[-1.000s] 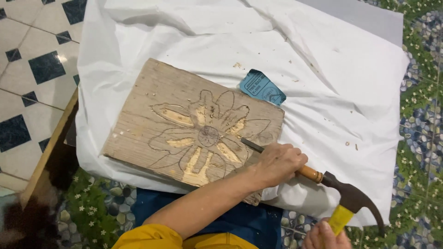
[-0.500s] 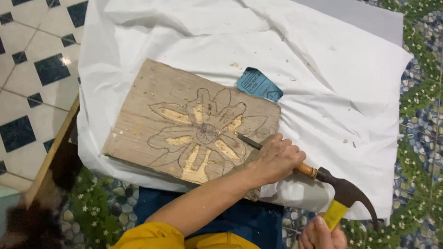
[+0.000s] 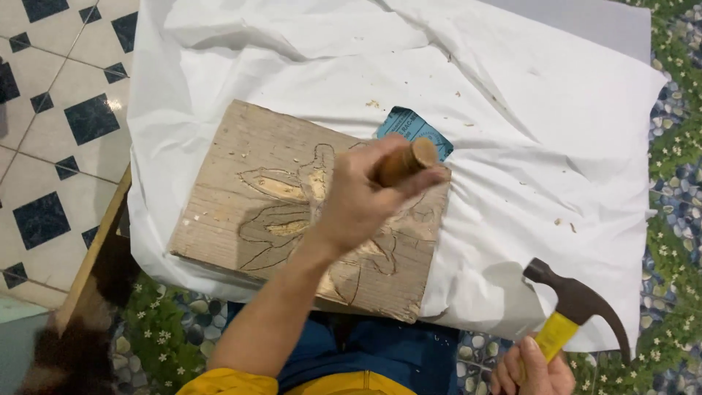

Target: Carving a floral design into a wooden board using a hammer and chisel.

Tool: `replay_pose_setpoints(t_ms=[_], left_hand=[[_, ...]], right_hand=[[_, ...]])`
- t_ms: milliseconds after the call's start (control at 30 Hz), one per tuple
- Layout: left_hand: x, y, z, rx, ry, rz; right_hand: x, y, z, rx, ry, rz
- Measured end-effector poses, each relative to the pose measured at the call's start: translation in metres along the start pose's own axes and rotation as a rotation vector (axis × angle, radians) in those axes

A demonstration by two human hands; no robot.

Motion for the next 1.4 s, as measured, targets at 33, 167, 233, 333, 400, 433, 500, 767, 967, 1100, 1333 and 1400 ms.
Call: replay_pose_setpoints(t_ms=[33, 167, 233, 333, 400, 433, 500, 767, 967, 1100, 1333, 1400], left_hand=[[-0.006, -0.005, 0.001, -0.007, -0.001, 0.001], [-0.067, -0.012, -0.014, -0.261, -0.555, 0.693], [-0.086, -0.011, -0.022, -0.361, -0.649, 0.823], [-0.092, -0.009, -0.026, -0.386, -0.625, 0.876], [-0.096, -0.007, -0.028, -0.466, -0.621, 0.893], [-0.097, -0.007, -0.028, -0.464, -0.622, 0.895], [-0.099, -0.004, -0.029, -0.499, -0.598, 0.911], [-0.097, -0.013, -0.028, -0.528, -0.596, 0.886], [-0.101, -0.011, -0.027, -0.510, -0.574, 0.876], [-0.104, -0.005, -0.024, -0.569, -0.569, 0.900], [-0.082, 0.000, -0.007, -0.717, -0.606, 0.875], [-0.079, -0.017, 0.003, -0.501, -0.644, 0.795]], right_hand=[[-0.001, 0.005, -0.001, 0.004, 0.003, 0.005], [-0.001, 0.011, 0.002, 0.023, 0.080, 0.023], [0.004, 0.010, 0.005, 0.000, 0.110, 0.030], [0.012, 0.005, 0.009, -0.068, 0.090, 0.030], [0.017, 0.004, 0.013, -0.147, 0.049, 0.135], [0.020, 0.003, 0.015, -0.150, 0.049, 0.136], [0.026, -0.002, 0.018, -0.131, 0.062, 0.097], [0.016, 0.000, 0.013, -0.074, 0.072, 0.065], [0.021, -0.001, 0.018, -0.073, 0.098, 0.067], [0.034, -0.004, 0.023, -0.085, 0.108, 0.084], [0.014, 0.006, 0.016, -0.032, 0.109, 0.033], [0.005, 0.007, 0.014, -0.014, 0.078, 0.013]])
Point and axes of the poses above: each hand's wrist, its own z-axis towards the middle knuckle, its own y-axis out of the palm, x = y × z, the point moved 4 cm from there along z, towards the middle knuckle, and after that the axes turned 3 degrees about y, right-handed, at the moved point
